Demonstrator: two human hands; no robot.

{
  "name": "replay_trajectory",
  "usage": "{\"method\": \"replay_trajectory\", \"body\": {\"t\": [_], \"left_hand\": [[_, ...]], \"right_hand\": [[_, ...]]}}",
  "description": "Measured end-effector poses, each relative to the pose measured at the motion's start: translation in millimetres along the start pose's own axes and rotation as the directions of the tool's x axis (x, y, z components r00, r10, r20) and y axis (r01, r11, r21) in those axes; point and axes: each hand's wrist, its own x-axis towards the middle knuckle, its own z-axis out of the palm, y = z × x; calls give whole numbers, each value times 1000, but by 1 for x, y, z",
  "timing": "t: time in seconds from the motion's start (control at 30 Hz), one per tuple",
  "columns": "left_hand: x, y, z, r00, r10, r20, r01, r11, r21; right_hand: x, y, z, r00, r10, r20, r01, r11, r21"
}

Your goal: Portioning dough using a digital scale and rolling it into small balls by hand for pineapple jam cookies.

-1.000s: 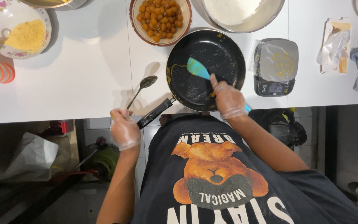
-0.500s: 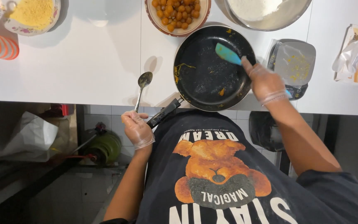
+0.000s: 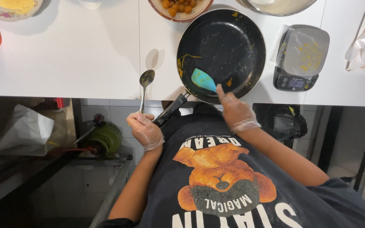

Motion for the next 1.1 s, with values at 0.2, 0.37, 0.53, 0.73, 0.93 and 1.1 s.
{"method": "replay_trajectory", "body": {"t": [0.2, 0.37, 0.53, 0.73, 0.93, 1.1], "left_hand": [[4, 3, 0, 999, 26, 26, -26, 999, -27], [6, 12, -8, 998, 35, 55, -32, 998, -49], [8, 12, -9, 997, 35, 64, -31, 997, -65], [12, 6, -4, 998, 24, 63, -21, 999, -48], [13, 12, -9, 998, 21, 61, -20, 1000, -18], [11, 5, -4, 999, 28, 31, -29, 1000, 11]], "right_hand": [[24, -11, -6, 980, 139, 145, -197, 805, 560], [36, -16, -41, 986, 88, 143, -78, 994, -72], [39, -4, -36, 999, -10, 34, 13, 998, -69], [56, 36, -46, 983, -146, 111, 152, 988, -43], [72, 69, -58, 960, -196, 198, 210, 977, -49], [87, 67, -49, 957, -182, 224, 204, 976, -76]]}}
